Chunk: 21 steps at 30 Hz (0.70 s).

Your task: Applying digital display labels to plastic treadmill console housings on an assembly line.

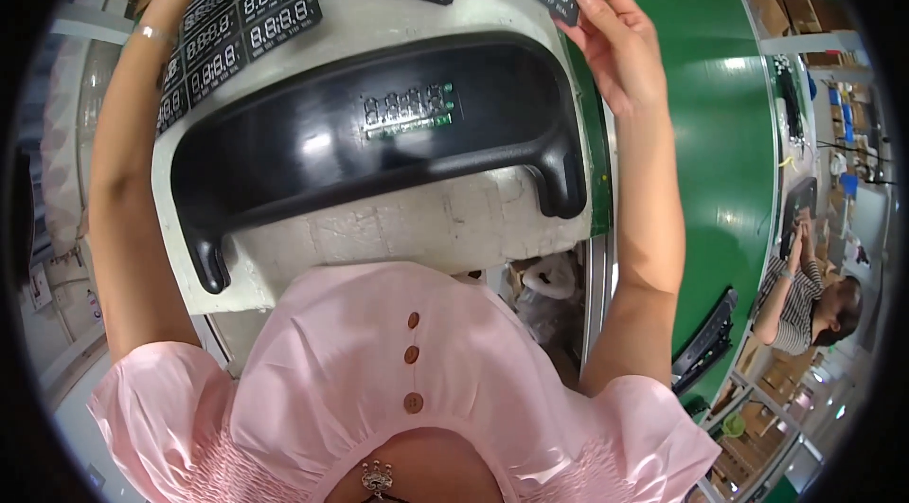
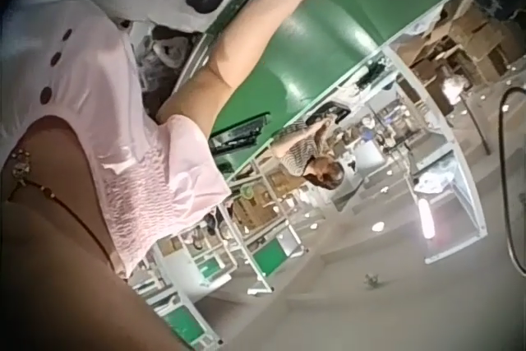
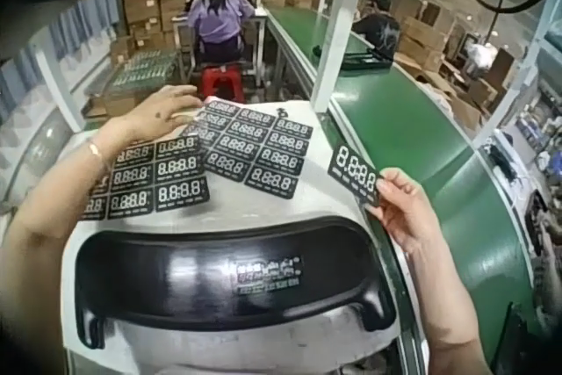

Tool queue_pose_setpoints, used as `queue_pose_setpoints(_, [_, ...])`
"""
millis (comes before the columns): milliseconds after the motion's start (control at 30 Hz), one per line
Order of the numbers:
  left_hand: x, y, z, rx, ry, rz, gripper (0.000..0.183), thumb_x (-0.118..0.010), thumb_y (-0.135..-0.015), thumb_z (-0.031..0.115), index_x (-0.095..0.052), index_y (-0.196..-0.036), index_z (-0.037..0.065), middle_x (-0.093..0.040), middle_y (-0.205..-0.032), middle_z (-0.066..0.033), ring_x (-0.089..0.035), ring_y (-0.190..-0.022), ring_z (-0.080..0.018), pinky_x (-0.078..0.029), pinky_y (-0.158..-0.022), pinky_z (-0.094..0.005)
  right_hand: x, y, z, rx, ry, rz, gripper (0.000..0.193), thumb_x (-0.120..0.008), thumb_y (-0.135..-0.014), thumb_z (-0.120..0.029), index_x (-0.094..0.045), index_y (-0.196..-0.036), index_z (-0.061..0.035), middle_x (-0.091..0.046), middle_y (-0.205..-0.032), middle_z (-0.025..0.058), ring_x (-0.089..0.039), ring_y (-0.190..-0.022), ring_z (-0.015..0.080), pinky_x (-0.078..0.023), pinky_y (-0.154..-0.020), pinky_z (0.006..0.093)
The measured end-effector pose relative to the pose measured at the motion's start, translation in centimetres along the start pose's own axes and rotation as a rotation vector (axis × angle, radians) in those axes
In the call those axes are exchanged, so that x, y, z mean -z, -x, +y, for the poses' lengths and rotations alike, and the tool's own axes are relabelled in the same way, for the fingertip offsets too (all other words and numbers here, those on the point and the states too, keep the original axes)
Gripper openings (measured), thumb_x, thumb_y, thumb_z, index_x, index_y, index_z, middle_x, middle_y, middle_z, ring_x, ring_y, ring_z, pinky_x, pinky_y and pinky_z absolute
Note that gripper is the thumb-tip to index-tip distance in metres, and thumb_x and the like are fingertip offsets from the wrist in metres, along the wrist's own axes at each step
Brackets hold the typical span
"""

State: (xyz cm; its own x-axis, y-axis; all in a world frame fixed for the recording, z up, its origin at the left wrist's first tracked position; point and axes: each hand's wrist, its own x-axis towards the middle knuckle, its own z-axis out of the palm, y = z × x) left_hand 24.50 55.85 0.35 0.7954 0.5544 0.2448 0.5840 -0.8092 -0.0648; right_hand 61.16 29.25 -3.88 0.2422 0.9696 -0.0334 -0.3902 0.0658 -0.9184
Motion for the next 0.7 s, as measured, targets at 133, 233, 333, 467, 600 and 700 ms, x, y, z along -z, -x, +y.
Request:
queue_pose_setpoints(133, [1.7, 6.9, 11.7, -0.15, 0.641, -0.096, 0.06, -0.07, -0.083, 0.032, -0.05, -0.132, 0.004, -0.055, -0.128, -0.0191, -0.053, -0.118, -0.0301, -0.04, -0.102, -0.0385, 4.4, 0.6, 3.7, -0.103, -0.19, 0.076, 0.009, -0.061, -0.091, -0.006, -0.061, -0.099, -0.0037, -0.066, -0.092, 0.0056, -0.063, -0.084, 0.0131, -0.052, -0.093, 0.0357])
queue_pose_setpoints(233, [2.8, 12.4, 15.5, 0.005, 0.669, -0.462, 0.09, -0.078, -0.067, 0.041, -0.04, -0.14, 0.004, -0.04, -0.143, -0.0192, -0.037, -0.134, -0.0346, -0.029, -0.111, -0.0387, 3.2, 1.7, 5.1, -0.154, -0.174, 0.107, 0.009, -0.061, -0.091, -0.007, -0.06, -0.099, -0.0028, -0.065, -0.091, 0.0056, -0.062, -0.081, 0.0131, -0.052, -0.094, 0.0359])
queue_pose_setpoints(333, [3.4, 14.9, 17.1, 0.052, 0.455, -0.335, 0.089, -0.071, -0.071, 0.054, -0.041, -0.14, 0.007, -0.044, -0.138, -0.0235, -0.044, -0.126, -0.0388, -0.032, -0.108, -0.0434, 1.2, 2.5, 5.0, -0.064, -0.211, 0.132, 0.01, -0.062, -0.09, -0.007, -0.06, -0.099, -0.002, -0.064, -0.088, 0.0051, -0.061, -0.077, 0.0127, -0.053, -0.091, 0.0336])
queue_pose_setpoints(467, [1.3, 16.0, 22.8, 0.161, 0.187, -0.107, 0.088, -0.068, -0.076, 0.051, -0.037, -0.14, 0.0, -0.028, -0.147, -0.0263, -0.026, -0.137, -0.0444, -0.019, -0.111, -0.0569, 0.8, 2.6, 5.7, -0.02, -0.153, 0.24, 0.012, -0.064, -0.089, -0.008, -0.06, -0.099, -0.0018, -0.064, -0.085, 0.0051, -0.061, -0.078, 0.013, -0.053, -0.087, 0.0316])
queue_pose_setpoints(600, [-0.6, 11.6, 32.2, -0.133, 0.784, -0.03, 0.084, -0.078, -0.066, 0.042, -0.045, -0.129, -0.004, -0.037, -0.141, -0.0248, -0.031, -0.134, -0.0433, -0.026, -0.108, -0.0549, 0.8, 3.1, 5.8, -0.015, -0.164, 0.212, 0.012, -0.064, -0.089, -0.008, -0.061, -0.099, -0.0016, -0.065, -0.086, 0.0057, -0.063, -0.078, 0.0135, -0.054, -0.084, 0.0308])
queue_pose_setpoints(700, [-0.9, 11.2, 36.5, -0.731, 1.427, -0.355, 0.045, -0.07, -0.077, 0.03, -0.061, -0.11, 0.0, -0.06, -0.117, -0.0168, -0.051, -0.117, -0.0345, -0.042, -0.1, -0.0432, -0.1, 3.6, 5.0, -0.014, -0.185, 0.178, 0.011, -0.064, -0.089, -0.007, -0.062, -0.098, -0.0015, -0.066, -0.088, 0.0064, -0.064, -0.079, 0.0139, -0.055, -0.081, 0.0289])
